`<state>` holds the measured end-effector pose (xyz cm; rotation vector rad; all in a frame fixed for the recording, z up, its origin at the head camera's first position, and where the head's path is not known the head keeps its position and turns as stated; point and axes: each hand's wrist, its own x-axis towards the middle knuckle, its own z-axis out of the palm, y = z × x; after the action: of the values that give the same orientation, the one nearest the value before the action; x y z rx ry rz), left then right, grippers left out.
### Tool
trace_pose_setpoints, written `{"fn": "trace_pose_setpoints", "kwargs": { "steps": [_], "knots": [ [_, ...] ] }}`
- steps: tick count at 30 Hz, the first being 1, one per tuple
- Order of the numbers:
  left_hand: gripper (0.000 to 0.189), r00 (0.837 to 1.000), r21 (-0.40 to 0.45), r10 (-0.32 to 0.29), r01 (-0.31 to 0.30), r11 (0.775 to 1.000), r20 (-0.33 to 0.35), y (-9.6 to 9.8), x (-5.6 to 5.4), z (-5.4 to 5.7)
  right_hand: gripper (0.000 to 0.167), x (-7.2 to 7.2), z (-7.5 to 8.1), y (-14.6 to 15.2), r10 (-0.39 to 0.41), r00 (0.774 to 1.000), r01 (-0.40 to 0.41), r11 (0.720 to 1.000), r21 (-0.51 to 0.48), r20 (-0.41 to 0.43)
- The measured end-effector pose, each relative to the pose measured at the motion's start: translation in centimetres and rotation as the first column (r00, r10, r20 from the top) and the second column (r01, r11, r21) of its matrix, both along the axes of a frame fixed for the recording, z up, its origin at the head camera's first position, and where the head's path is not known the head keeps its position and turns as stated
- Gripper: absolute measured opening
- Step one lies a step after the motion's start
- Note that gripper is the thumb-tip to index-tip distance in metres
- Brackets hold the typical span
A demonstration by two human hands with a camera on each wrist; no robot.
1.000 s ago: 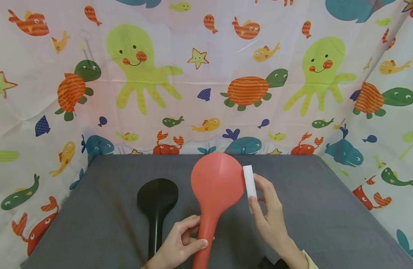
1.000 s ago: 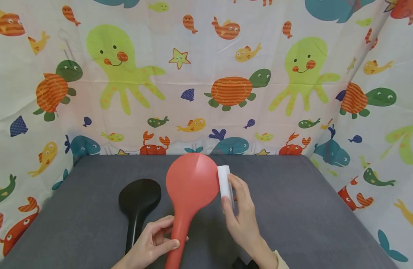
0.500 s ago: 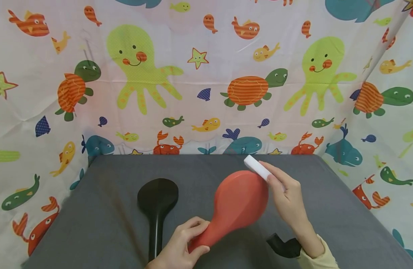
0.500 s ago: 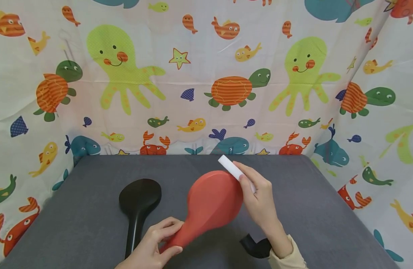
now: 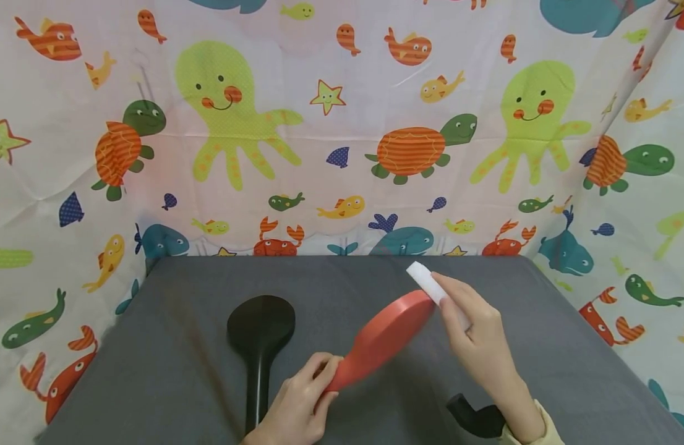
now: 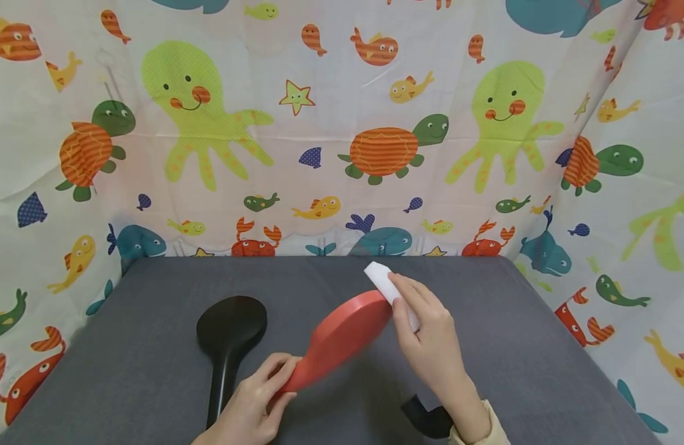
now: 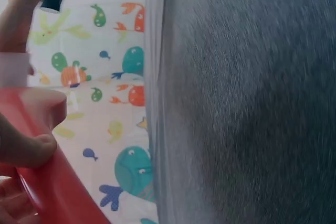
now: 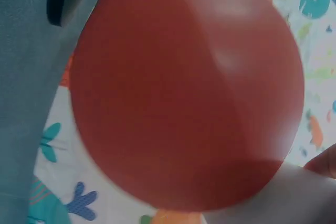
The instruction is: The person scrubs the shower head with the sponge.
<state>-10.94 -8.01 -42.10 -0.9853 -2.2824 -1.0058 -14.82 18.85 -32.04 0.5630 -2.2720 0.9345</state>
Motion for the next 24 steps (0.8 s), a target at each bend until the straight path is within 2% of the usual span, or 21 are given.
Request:
{"fn": "trace_pose_setpoints", "kwargs": {
  "steps": [3,7,9,11,13,14,18,21,24],
  "knots": [
    [0.051,0.997,-0.042,0.056,-0.058,0.997,-0.053,0.0,0.0,0.1,0.037,0.8,0.5,-0.9,0.028,0.989,-0.019,0.998,0.063,-0.145],
    [0.054,0.993,-0.057,0.098,-0.102,0.993,-0.071,0.1,0.0,0.3,0.036,2.0,1.0,-2.4,0.116,0.936,-0.064,0.984,0.166,-0.331],
    [0.054,0.991,-0.060,0.113,-0.118,0.991,-0.073,0.2,0.1,0.3,0.040,2.5,1.0,-3.2,0.153,0.912,-0.073,0.974,0.216,-0.380],
    [0.054,0.990,-0.059,0.123,-0.128,0.990,-0.074,0.2,0.1,0.4,0.040,2.6,1.0,-3.5,0.167,0.903,-0.077,0.970,0.232,-0.397],
    [0.054,0.989,-0.058,0.128,-0.133,0.989,-0.079,0.2,0.2,0.3,0.040,2.4,0.8,-3.3,0.135,0.914,-0.054,0.975,0.215,-0.382],
    [0.053,0.989,-0.056,0.127,-0.132,0.990,-0.081,0.3,0.2,0.3,0.037,2.2,0.7,-3.0,0.106,0.929,-0.039,0.981,0.189,-0.354],
    [0.052,0.989,-0.046,0.123,-0.127,0.991,-0.087,0.3,0.2,0.1,0.036,0.9,-0.2,-1.3,-0.048,0.983,0.065,0.994,0.093,-0.176],
    [0.053,0.988,-0.042,0.126,-0.131,0.991,-0.089,0.3,0.2,0.0,0.038,0.4,-0.8,-0.5,-0.119,0.992,0.122,0.991,0.061,-0.048],
    [0.055,0.987,-0.042,0.132,-0.136,0.990,-0.086,0.2,0.2,0.0,0.039,0.4,-0.8,-0.5,-0.119,0.992,0.121,0.991,0.054,-0.033]
  ]
}}
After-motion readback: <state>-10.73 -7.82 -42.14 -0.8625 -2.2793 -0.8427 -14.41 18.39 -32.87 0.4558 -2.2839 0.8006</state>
